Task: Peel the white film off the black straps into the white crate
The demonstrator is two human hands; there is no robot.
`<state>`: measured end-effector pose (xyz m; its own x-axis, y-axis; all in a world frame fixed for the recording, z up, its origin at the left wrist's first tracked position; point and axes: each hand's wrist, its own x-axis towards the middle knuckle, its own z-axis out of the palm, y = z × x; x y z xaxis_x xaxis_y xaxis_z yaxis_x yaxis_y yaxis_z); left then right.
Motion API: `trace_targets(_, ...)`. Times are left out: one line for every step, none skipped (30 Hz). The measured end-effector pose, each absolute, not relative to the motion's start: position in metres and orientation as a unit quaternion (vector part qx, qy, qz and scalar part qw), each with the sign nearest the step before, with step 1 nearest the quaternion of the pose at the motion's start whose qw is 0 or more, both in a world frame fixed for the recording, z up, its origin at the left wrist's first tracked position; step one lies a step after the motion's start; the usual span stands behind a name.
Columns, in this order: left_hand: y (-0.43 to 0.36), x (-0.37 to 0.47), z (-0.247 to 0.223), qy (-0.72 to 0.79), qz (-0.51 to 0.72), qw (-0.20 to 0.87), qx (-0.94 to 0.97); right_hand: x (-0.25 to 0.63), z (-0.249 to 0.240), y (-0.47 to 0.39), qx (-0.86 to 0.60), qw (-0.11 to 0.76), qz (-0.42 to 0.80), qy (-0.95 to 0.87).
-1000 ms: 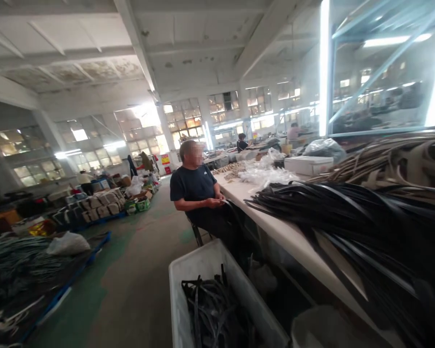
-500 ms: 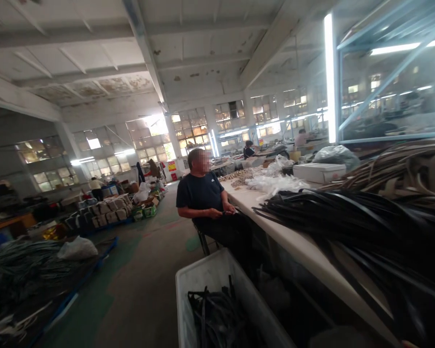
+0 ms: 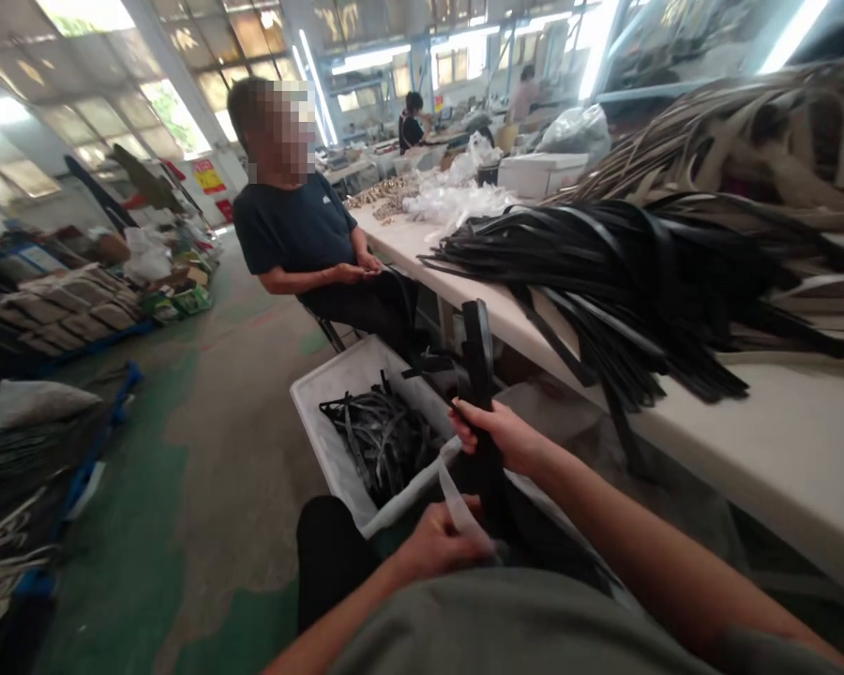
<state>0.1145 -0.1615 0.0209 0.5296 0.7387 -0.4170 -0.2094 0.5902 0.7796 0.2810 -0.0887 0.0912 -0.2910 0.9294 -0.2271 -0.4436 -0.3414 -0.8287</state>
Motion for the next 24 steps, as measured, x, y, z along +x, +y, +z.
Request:
trace_targets(-0.158,0.102,0.013,0.397,0.311,0.788,0.353,0.280,0.089,-0.087,-0.375,0.466,0.728,-0.336)
trace_targets(-0.153,0.090,0.008,0.405,0.344,0.775,0.342,0.280,0.087,-0.085,-0.382,0.460,0.724,-0.345)
trace_targets(-0.147,0.079,0.004,0.418,0.390,0.763,0.301,0.280,0.085,-0.084,-0.390,0.452,0.719,-0.356)
trace_targets(-0.141,0.069,0.003,0.431,0.441,0.751,0.237,0.281,0.084,-0.084,-0.398,0.442,0.714,-0.370)
trace_targets(-0.133,0.060,0.003,0.439,0.484,0.739,0.166,0.282,0.083,-0.084,-0.405,0.429,0.708,-0.387)
trace_targets(-0.125,0.052,0.005,0.444,0.516,0.726,0.097,0.283,0.082,-0.085,-0.414,0.417,0.699,-0.407)
trace_targets(-0.117,0.046,0.008,0.448,0.535,0.715,0.042,0.282,0.081,-0.086,-0.425,0.405,0.686,-0.430)
trace_targets(-0.109,0.041,0.011,0.446,0.550,0.706,0.007,0.281,0.079,-0.087,-0.440,0.395,0.668,-0.452)
trace_targets(-0.101,0.037,0.015,0.441,0.561,0.700,-0.012,0.280,0.078,-0.088,-0.458,0.386,0.647,-0.472)
trace_targets(-0.094,0.035,0.018,0.435,0.570,0.697,-0.020,0.277,0.076,-0.090,-0.477,0.377,0.625,-0.490)
trace_targets(-0.087,0.034,0.021,0.430,0.577,0.694,-0.022,0.274,0.074,-0.091,-0.494,0.367,0.604,-0.506)
trace_targets(-0.082,0.034,0.024,0.427,0.581,0.692,-0.020,0.271,0.072,-0.093,-0.508,0.358,0.585,-0.521)
trace_targets(-0.077,0.035,0.026,0.428,0.582,0.691,-0.016,0.268,0.071,-0.094,-0.517,0.347,0.571,-0.535)
trace_targets(-0.074,0.036,0.027,0.432,0.581,0.690,-0.012,0.264,0.071,-0.096,-0.523,0.336,0.560,-0.548)
trace_targets(-0.071,0.038,0.029,0.436,0.576,0.692,-0.009,0.261,0.071,-0.097,-0.526,0.323,0.553,-0.559)
trace_targets(-0.070,0.040,0.029,0.440,0.570,0.694,-0.007,0.257,0.070,-0.097,-0.529,0.310,0.549,-0.568)
trace_targets(-0.069,0.042,0.030,0.443,0.562,0.698,-0.005,0.254,0.070,-0.097,-0.531,0.299,0.546,-0.574)
trace_targets(-0.068,0.043,0.030,0.447,0.554,0.702,-0.005,0.251,0.069,-0.097,-0.534,0.290,0.542,-0.580)
trace_targets(-0.068,0.044,0.029,0.450,0.547,0.706,-0.004,0.249,0.067,-0.096,-0.538,0.283,0.536,-0.586)
trace_targets(-0.067,0.045,0.029,0.453,0.540,0.709,-0.003,0.246,0.065,-0.095,-0.542,0.280,0.528,-0.591)
trace_targets(-0.067,0.046,0.028,0.456,0.536,0.710,0.000,0.244,0.062,-0.094,-0.544,0.278,0.521,-0.596)
trace_targets(-0.067,0.046,0.027,0.458,0.534,0.711,0.003,0.242,0.058,-0.094,-0.545,0.277,0.515,-0.600)
trace_targets(-0.067,0.047,0.026,0.460,0.533,0.710,0.007,0.240,0.055,-0.093,-0.545,0.277,0.512,-0.603)
trace_targets(-0.067,0.047,0.026,0.462,0.533,0.709,0.012,0.239,0.052,-0.094,-0.545,0.276,0.510,-0.606)
